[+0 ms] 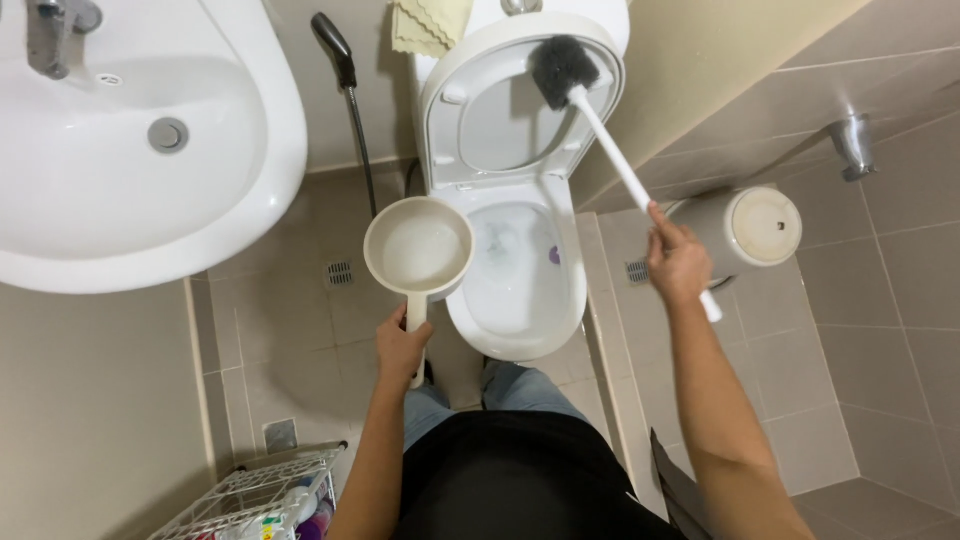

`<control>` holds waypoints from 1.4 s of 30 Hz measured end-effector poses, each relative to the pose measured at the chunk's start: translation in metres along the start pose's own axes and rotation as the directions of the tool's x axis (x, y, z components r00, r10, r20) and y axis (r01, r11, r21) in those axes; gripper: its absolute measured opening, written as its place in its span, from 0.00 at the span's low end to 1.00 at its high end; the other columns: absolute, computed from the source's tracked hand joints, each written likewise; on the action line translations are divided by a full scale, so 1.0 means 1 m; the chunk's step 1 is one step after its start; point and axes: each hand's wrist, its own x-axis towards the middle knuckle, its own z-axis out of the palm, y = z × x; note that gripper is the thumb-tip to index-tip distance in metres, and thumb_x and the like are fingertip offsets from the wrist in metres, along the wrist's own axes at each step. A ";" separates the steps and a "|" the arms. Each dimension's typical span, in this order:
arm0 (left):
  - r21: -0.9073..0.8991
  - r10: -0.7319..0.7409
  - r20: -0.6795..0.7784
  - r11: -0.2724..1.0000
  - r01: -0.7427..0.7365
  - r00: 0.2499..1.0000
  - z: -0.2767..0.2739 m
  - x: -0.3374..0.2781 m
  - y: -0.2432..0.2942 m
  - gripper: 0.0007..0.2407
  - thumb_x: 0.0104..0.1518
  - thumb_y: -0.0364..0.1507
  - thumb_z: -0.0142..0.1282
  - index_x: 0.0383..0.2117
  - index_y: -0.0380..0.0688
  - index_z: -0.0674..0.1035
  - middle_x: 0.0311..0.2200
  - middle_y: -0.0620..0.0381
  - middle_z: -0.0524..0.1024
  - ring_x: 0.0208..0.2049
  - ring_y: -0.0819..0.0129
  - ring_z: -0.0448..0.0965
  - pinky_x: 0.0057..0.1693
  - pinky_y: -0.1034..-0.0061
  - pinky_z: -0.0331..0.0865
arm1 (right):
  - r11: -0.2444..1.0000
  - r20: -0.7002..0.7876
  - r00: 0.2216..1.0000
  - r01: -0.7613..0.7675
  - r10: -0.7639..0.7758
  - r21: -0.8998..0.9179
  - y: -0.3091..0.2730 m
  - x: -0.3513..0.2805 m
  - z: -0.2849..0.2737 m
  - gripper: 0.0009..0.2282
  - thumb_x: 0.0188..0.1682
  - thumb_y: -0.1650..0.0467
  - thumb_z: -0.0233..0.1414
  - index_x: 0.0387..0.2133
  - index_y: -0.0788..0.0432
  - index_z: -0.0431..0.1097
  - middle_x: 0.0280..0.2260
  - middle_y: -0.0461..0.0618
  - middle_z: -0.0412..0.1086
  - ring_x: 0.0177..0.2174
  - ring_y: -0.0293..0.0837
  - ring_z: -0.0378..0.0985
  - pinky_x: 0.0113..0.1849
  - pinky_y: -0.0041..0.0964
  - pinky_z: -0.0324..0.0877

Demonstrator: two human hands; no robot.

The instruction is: Scrubbing the inside of a toilet bowl with a brush and rinsing with water from a scoop and bidet sprayer.

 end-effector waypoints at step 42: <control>0.003 0.000 0.011 1.000 0.000 1.000 0.027 -0.002 0.011 0.28 0.42 0.30 0.67 0.55 0.37 0.79 0.38 0.38 0.82 0.41 0.52 0.82 0.45 0.57 0.74 | 0.333 0.500 0.691 -0.705 0.522 0.626 -0.047 -0.040 0.064 0.15 0.56 0.65 0.53 0.56 0.35 0.70 0.16 0.50 0.69 0.09 0.43 0.66 0.10 0.35 0.61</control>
